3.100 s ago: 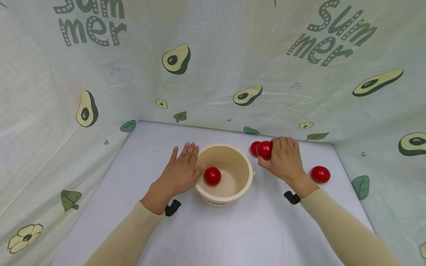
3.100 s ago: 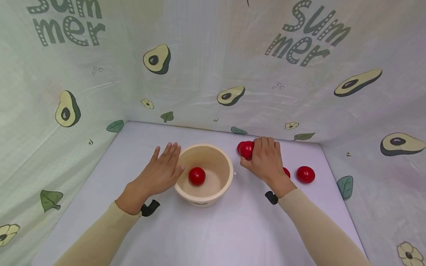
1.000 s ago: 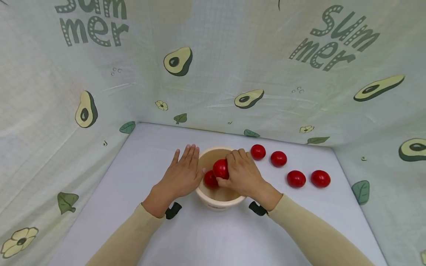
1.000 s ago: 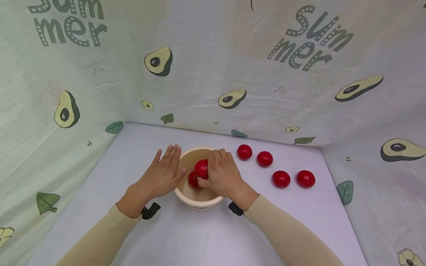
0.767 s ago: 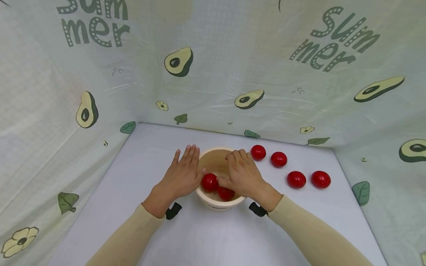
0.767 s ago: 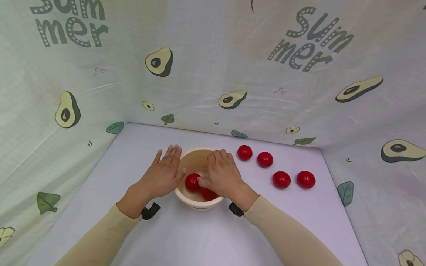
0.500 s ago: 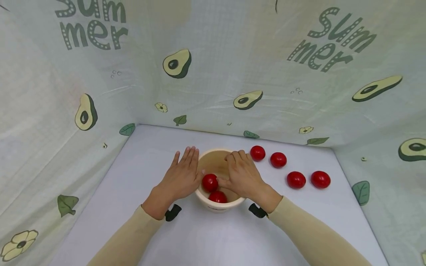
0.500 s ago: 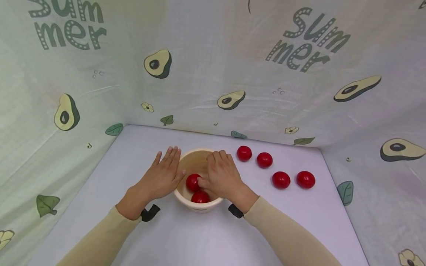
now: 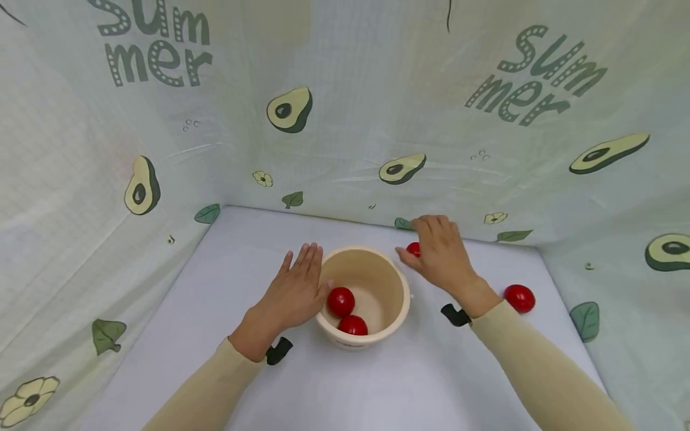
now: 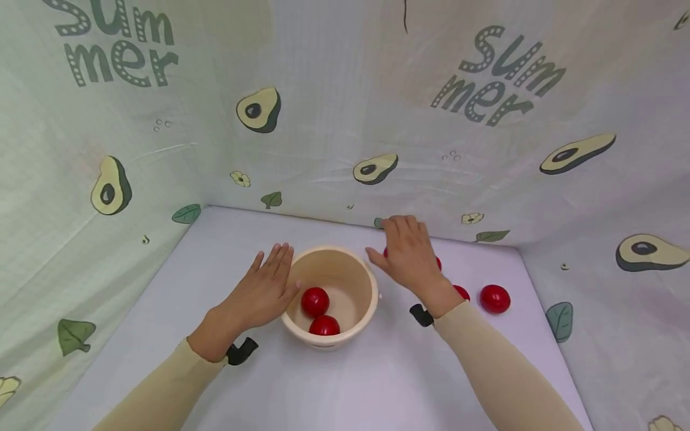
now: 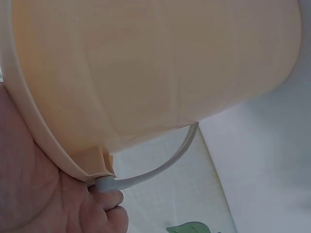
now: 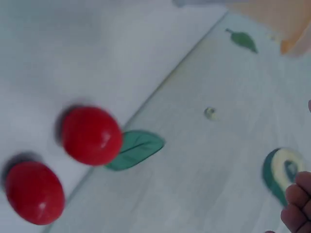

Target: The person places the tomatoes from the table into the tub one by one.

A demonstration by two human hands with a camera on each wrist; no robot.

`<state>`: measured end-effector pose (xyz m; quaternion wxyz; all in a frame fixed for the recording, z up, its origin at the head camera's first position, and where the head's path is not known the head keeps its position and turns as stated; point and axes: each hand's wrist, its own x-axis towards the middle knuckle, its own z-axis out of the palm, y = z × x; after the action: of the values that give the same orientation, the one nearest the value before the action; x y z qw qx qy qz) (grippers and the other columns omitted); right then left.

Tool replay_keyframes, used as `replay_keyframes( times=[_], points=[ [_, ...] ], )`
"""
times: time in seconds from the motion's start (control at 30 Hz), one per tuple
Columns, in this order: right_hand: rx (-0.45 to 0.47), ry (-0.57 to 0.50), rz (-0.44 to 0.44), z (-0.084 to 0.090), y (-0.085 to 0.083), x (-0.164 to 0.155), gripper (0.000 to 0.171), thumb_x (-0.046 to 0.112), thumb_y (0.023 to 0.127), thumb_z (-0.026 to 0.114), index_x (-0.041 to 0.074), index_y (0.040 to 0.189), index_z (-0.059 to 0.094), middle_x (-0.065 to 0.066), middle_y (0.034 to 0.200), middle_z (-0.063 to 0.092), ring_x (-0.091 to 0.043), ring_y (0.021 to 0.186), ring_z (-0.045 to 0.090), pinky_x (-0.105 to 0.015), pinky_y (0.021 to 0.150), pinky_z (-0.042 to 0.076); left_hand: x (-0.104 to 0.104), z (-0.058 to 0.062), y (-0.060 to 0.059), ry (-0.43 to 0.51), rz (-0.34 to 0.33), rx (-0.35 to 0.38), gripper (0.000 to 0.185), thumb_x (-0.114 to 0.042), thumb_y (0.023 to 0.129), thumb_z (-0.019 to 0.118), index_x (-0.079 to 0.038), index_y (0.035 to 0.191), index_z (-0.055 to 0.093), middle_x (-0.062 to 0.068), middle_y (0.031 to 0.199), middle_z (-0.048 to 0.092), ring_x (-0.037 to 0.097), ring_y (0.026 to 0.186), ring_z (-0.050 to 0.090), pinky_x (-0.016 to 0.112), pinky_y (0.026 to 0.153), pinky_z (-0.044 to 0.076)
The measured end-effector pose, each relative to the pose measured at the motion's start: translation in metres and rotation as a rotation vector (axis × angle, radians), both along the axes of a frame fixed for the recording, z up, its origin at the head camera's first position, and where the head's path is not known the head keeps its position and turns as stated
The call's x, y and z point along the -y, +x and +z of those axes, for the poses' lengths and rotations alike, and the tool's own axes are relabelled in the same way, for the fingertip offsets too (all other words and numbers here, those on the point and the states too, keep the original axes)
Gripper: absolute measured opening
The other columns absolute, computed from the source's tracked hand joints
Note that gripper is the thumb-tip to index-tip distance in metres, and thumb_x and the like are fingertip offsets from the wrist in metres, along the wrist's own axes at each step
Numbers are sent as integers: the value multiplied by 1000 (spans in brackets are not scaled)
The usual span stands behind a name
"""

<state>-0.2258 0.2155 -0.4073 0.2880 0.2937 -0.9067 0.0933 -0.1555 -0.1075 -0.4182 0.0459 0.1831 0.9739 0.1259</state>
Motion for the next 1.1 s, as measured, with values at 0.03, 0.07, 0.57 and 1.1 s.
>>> replay_keyframes(
  times=[0.03, 0.07, 0.57, 1.1],
  points=[
    [17, -5, -32, -3, -7, -10, 66, 41, 87, 83, -8, 125, 60, -26, 120, 63, -45, 110, 56, -59, 86, 49, 0, 0, 0, 2, 0, 0, 80, -51, 111, 38, 2, 167, 15, 20, 176, 14, 36, 165, 7, 57, 133, 6],
    [45, -3, -69, -7, -13, -18, 67, 40, 87, 83, -9, 126, 59, -27, 122, 62, -46, 112, 55, -61, 89, 49, 0, -1, 0, 3, 0, -2, 81, -51, 111, 38, 3, 167, 16, 20, 176, 14, 36, 165, 7, 57, 133, 6],
    [310, 246, -279, -92, -47, -52, 73, 48, 90, 80, -7, 132, 56, -26, 130, 60, -44, 123, 51, -62, 103, 46, 1, -1, 2, 49, 2, -1, 81, -49, 111, 40, 5, 166, 16, 22, 175, 17, 38, 164, 10, 57, 132, 11],
    [305, 154, -337, -98, -49, -47, 67, 49, 88, 74, -7, 120, 54, -26, 115, 59, -43, 112, 49, -60, 96, 42, -1, -2, 3, 64, 5, 9, 81, -47, 110, 41, 6, 166, 15, 23, 175, 17, 39, 164, 10, 56, 132, 16]
  ],
)
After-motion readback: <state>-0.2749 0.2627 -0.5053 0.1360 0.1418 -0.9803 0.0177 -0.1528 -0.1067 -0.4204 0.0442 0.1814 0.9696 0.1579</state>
